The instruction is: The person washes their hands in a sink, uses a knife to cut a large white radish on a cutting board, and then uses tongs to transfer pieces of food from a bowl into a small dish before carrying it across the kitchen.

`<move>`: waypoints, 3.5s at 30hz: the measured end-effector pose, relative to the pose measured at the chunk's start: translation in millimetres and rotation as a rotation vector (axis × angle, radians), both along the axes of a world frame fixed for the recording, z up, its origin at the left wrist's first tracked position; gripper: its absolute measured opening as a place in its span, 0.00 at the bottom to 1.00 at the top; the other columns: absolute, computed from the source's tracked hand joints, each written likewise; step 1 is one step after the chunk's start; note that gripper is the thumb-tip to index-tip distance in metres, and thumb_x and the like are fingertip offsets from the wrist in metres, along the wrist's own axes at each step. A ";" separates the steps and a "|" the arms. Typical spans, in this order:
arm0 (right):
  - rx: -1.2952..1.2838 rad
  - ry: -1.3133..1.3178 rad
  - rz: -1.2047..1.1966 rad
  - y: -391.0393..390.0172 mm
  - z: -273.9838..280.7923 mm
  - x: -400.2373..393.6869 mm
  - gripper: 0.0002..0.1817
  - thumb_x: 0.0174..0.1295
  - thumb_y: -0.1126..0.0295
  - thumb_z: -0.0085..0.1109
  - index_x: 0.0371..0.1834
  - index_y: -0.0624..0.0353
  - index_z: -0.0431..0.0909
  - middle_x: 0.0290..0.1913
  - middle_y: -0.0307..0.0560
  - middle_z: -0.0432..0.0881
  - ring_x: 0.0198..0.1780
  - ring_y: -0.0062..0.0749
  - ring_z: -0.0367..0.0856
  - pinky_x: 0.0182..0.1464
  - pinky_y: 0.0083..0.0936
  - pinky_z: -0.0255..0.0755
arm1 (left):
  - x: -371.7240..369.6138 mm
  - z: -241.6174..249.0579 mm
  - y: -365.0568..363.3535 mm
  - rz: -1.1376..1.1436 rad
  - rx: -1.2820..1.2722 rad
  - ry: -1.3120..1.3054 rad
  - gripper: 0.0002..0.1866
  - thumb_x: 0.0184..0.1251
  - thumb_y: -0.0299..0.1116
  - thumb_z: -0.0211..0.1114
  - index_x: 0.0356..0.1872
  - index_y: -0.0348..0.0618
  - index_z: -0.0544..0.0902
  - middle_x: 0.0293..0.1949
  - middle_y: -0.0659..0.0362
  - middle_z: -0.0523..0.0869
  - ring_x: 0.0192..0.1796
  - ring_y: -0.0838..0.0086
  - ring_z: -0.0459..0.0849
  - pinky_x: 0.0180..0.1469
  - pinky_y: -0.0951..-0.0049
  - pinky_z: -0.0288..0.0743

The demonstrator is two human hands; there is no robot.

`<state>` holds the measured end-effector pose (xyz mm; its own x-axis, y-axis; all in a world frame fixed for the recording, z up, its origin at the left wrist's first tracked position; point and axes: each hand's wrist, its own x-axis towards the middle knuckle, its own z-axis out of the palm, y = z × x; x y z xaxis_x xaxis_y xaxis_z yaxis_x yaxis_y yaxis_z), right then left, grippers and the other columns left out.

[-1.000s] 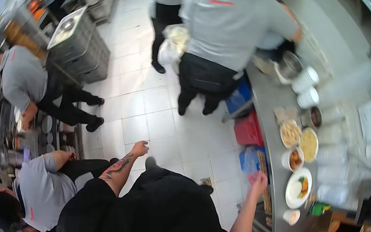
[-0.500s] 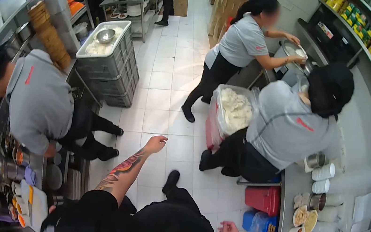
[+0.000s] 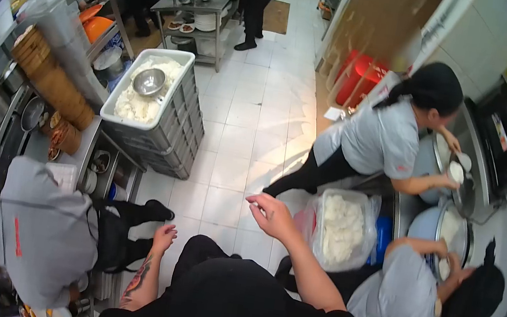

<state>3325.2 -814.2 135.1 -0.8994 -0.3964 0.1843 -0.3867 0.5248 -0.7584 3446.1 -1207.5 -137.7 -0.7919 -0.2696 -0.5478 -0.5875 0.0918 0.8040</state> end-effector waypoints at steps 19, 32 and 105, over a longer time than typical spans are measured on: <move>-0.209 -0.251 -0.662 57.3 -88.5 -342.4 0.13 0.60 0.82 0.52 0.42 0.61 0.85 0.50 0.50 0.85 0.41 0.34 0.86 0.43 0.24 0.79 | -714.1 79.6 14.6 -0.547 -0.076 0.524 0.16 0.73 0.34 0.63 0.56 0.37 0.83 0.47 0.51 0.90 0.47 0.72 0.88 0.52 0.71 0.80; 0.057 -0.083 -0.163 97.3 -38.6 -825.6 0.14 0.58 0.79 0.56 0.46 0.57 0.84 0.56 0.56 0.82 0.50 0.48 0.84 0.53 0.35 0.79 | -855.3 6.5 17.7 -0.246 -0.320 0.343 0.15 0.70 0.32 0.62 0.54 0.41 0.85 0.45 0.49 0.90 0.49 0.60 0.90 0.52 0.64 0.82; -0.003 -1.134 -0.377 354.6 -279.7 -1431.9 0.09 0.67 0.67 0.61 0.38 0.62 0.84 0.31 0.43 0.84 0.32 0.29 0.81 0.36 0.30 0.76 | -1407.8 -58.0 90.7 0.038 -0.470 -0.220 0.21 0.62 0.35 0.58 0.57 0.50 0.84 0.51 0.48 0.88 0.54 0.55 0.87 0.58 0.60 0.80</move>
<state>1893.3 -459.5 -144.6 -0.6098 -0.0732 -0.7892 0.6818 0.4594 -0.5694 2038.3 -1116.8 -195.8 -0.6564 -0.5534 -0.5128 -0.7480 0.3886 0.5381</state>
